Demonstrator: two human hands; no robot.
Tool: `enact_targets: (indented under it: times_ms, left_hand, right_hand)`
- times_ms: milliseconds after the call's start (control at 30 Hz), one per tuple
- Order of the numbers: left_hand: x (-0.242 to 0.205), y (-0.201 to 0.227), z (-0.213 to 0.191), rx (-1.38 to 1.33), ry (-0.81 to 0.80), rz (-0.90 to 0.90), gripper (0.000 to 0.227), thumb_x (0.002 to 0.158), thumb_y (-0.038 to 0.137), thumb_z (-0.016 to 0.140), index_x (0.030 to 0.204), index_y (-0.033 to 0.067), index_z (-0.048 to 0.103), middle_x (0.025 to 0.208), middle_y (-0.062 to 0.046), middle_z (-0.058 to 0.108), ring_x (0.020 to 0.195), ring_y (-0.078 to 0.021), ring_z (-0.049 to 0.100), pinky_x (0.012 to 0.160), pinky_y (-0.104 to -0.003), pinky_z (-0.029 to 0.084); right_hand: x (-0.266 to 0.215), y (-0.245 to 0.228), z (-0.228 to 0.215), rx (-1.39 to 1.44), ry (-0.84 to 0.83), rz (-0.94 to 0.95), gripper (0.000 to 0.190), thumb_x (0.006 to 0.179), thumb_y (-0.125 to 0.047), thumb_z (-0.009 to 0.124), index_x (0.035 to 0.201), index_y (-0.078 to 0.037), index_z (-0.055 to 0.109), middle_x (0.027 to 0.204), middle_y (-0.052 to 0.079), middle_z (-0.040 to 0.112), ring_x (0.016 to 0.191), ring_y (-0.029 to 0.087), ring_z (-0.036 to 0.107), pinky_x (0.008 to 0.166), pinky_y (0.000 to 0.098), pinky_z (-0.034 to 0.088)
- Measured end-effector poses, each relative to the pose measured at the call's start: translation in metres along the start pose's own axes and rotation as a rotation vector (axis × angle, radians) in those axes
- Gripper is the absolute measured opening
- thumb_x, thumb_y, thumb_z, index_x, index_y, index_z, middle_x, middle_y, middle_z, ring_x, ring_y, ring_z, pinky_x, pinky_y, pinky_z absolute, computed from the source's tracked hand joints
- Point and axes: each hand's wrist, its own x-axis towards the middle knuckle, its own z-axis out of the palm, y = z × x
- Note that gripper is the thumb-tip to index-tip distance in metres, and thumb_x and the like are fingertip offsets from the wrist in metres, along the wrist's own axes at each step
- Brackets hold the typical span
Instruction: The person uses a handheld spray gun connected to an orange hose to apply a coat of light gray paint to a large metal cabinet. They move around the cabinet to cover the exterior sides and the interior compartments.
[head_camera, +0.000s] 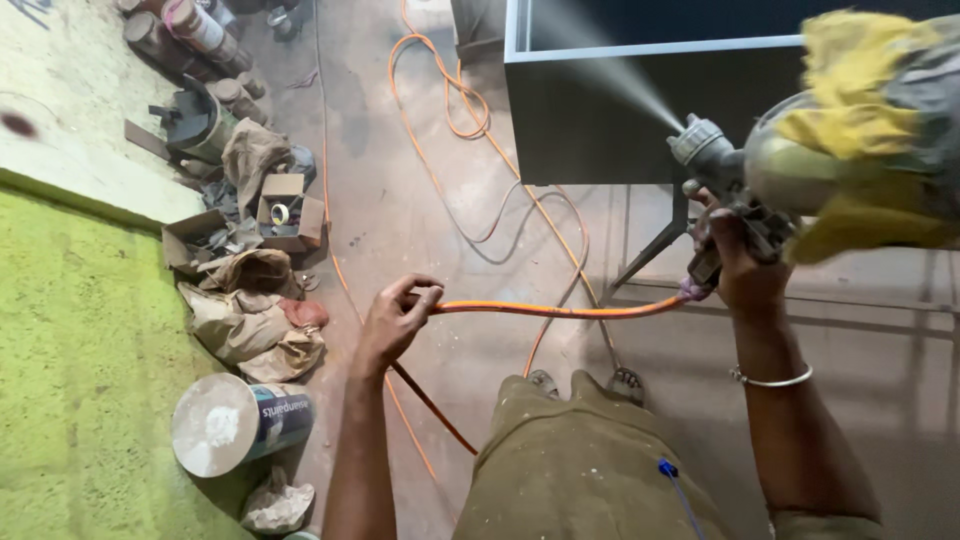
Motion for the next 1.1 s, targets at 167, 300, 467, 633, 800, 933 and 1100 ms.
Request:
enact_targets:
  times_ms: [167,300,467,633,800,933,1100]
  left_hand:
    - [0.006,-0.006,-0.008,0.074,-0.061,-0.045,0.029,0.095,0.029,0.070,0.111,0.0048,0.072,0.069,-0.007,0.071,0.059,-0.0109,0.058,0.054,-0.030,0.046]
    - [0.001,-0.006,0.010,0.195,-0.144,-0.070,0.030,0.094,0.033,0.070,0.111,0.0085,0.072,0.067,-0.007,0.068,0.059,-0.0118,0.059,0.056,-0.032,0.047]
    - [0.004,-0.002,0.020,0.353,-0.225,-0.036,0.034,0.093,0.039,0.072,0.110,0.0105,0.073,0.070,-0.010,0.067,0.062,-0.0157,0.059,0.060,-0.035,0.048]
    - [0.008,-0.001,-0.008,0.137,-0.179,-0.051,0.031,0.093,0.032,0.072,0.114,0.0091,0.071,0.071,-0.005,0.067,0.063,-0.0103,0.061,0.057,-0.030,0.048]
    - [0.008,0.006,-0.031,-0.120,-0.166,0.007,0.029,0.094,0.020,0.071,0.118,0.0050,0.070,0.071,-0.001,0.064,0.061,-0.0065,0.053,0.053,-0.025,0.041]
    - [-0.005,0.029,-0.030,-0.279,-0.208,0.125,0.028,0.096,0.013,0.070,0.122,0.0023,0.068,0.075,0.002,0.063,0.064,-0.0032,0.049,0.055,-0.023,0.038]
    - [-0.015,0.072,-0.011,-0.238,-0.292,0.223,0.030,0.093,0.010,0.074,0.121,0.0031,0.068,0.068,0.006,0.048,0.062,-0.0025,0.042,0.053,-0.023,0.035]
  right_hand:
    - [-0.015,0.042,0.008,0.026,-0.001,0.104,0.026,0.106,-0.025,0.071,0.115,-0.004,0.061,0.099,0.007,0.072,0.074,0.011,0.063,0.065,0.0274,0.054]
    - [-0.058,0.086,0.015,-0.146,0.053,0.289,0.019,0.100,-0.019,0.070,0.111,-0.006,0.064,0.090,0.001,0.068,0.069,0.010,0.062,0.059,0.0263,0.053]
    - [-0.069,0.101,0.028,-0.245,0.079,0.494,0.013,0.099,-0.016,0.071,0.103,-0.005,0.068,0.080,-0.001,0.065,0.064,0.010,0.059,0.056,0.0267,0.050]
    - [-0.030,0.050,0.036,-0.292,-0.015,0.401,0.013,0.099,-0.014,0.073,0.099,-0.001,0.070,0.080,0.001,0.067,0.067,0.010,0.060,0.059,0.0264,0.051]
    - [0.029,-0.050,0.057,-0.200,-0.074,0.080,0.008,0.108,-0.006,0.070,0.107,0.002,0.069,0.092,0.007,0.069,0.075,0.014,0.065,0.065,0.0272,0.055]
    - [0.081,-0.142,0.072,-0.189,-0.323,-0.181,0.030,0.106,-0.006,0.064,0.135,-0.005,0.056,0.120,0.011,0.069,0.108,0.020,0.073,0.096,0.0369,0.065]
    - [0.101,-0.195,0.080,-0.400,-0.402,-0.008,0.039,0.095,-0.005,0.062,0.133,-0.003,0.053,0.116,0.011,0.069,0.106,0.020,0.073,0.097,0.0370,0.062]
